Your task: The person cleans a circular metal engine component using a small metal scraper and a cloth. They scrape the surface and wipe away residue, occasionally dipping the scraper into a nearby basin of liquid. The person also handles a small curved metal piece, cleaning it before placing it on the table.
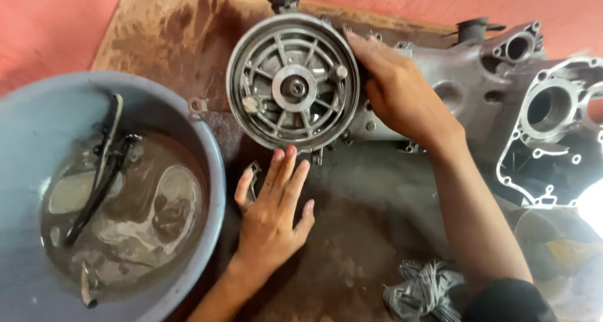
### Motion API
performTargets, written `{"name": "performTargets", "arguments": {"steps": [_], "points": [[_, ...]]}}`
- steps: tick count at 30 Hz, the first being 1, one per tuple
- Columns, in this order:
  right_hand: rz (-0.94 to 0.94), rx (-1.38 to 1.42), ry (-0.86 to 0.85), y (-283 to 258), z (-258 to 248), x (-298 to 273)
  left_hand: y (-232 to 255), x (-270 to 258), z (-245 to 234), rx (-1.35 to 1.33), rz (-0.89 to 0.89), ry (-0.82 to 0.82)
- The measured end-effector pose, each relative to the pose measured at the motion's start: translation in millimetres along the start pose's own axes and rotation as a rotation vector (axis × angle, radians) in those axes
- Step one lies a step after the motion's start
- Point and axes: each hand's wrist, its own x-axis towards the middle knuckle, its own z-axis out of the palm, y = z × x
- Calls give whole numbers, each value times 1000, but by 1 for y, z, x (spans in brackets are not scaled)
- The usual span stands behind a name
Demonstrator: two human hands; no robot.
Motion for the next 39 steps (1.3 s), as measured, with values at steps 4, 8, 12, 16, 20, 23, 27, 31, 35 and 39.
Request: {"name": "performTargets", "arguments": {"steps": [4, 8, 12, 16, 20, 23, 27, 31, 35, 39], "points": [[248, 182, -69, -18, -14, 2, -7, -3, -1, -12, 1, -16], [-55, 102, 110, -15, -5, -14, -12, -3, 5, 8, 25, -25], [103, 47, 178, -15, 6, -15, -11, -1, 6, 29, 11, -14], [113, -25, 303, -8, 18, 6, -11, -2, 10, 54, 17, 17], [-25, -74, 138, 16, 10, 45, -12, -5, 10, 41, 16, -14], [-84, -49, 61, 18, 4, 64, -15, -3, 8, 43, 20, -12], [-35, -210, 134, 5, 6, 48, -12, -3, 4, 40, 13, -36], [106, -264, 162, -14, 9, 24, -16, -7, 7, 56, 26, -35], [246, -208, 238, -22, 16, 4, -13, -7, 5, 33, 12, -63], [388, -61, 263, -40, 18, -7, -13, -7, 1, 41, 16, -59]]}}
